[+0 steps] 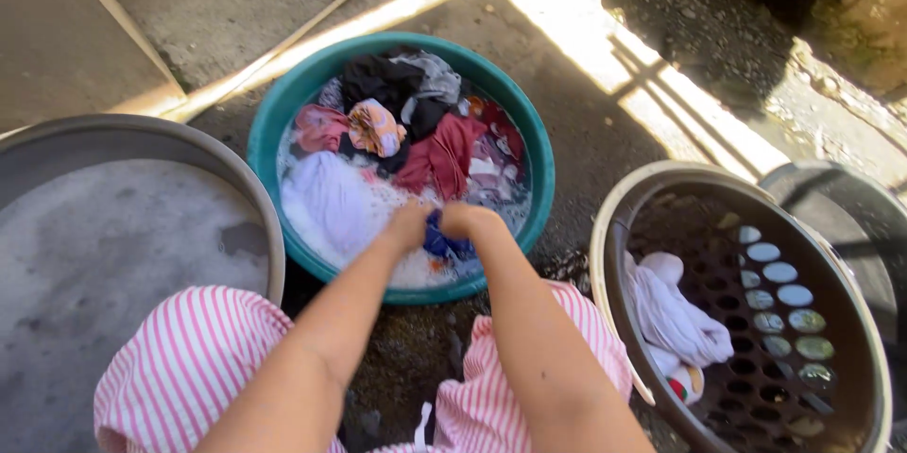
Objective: Hand washing laundry in a basin with soapy water.
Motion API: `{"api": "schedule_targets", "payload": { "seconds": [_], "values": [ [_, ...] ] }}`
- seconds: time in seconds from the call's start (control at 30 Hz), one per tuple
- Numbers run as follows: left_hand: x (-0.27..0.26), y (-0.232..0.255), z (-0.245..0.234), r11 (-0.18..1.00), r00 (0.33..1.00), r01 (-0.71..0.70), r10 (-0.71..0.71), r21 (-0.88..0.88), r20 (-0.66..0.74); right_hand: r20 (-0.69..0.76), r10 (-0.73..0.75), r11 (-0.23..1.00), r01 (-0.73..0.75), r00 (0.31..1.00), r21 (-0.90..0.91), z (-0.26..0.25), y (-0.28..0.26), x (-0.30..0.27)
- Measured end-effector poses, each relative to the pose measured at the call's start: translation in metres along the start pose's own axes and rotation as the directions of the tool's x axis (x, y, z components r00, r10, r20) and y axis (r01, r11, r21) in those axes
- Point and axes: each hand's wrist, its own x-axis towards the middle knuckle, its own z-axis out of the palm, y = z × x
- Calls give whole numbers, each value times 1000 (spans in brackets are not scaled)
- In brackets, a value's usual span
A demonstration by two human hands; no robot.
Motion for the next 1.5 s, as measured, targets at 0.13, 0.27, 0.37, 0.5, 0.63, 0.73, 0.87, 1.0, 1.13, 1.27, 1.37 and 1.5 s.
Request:
{"api": "schedule_targets", "payload": {
  "seconds": [0.13,0.27,0.37,0.5,0.63,0.73,0.87,1.0,1.13,1.27,1.37,1.5],
  "values": [
    [-41,9,47,969,954,246,-237,-27,186,219,229,970,-204,949,-131,-13,-13,-24],
    [-24,-15,99,981,940,184,-160,-55,300,88,280,959,-275,956,-71,-61,-36,-54],
    [-11,34,-36,956,853,241,-127,-166,507,178,373,926,-355,911,-127,-93,-54,-77],
    [1,81,-141,989,1000,20,-17,-148,21,189,467,883,-443,864,-158,-95,-61,-86],
    [-20,141,-216,911,899,-375,311,-174,-309,-30,151,987,-153,988,-55,-41,-29,-60],
    [-25,169,-242,845,795,-517,416,-135,-442,-382,-136,933,248,914,261,-17,-28,-49],
    [-53,184,-301,792,691,-584,367,-181,-623,-490,103,798,223,865,560,-34,-67,-71],
    [-80,161,-321,742,564,-650,322,-167,-761,-497,208,724,209,842,657,-33,-61,-54],
    [-66,71,-258,478,665,-451,-382,-754,-641,-708,374,718,296,599,630,-46,-59,-42],
    [-19,1,-109,83,708,-293,-651,-952,-275,-536,496,49,594,683,803,-61,-71,-37],
    [-17,21,-75,-42,745,-119,-665,-992,-61,-379,361,-473,518,852,713,-63,-80,-32],
    [-50,74,-136,-500,911,-148,-405,-854,79,-335,220,-500,401,916,768,-79,-110,-59]
  ]
}}
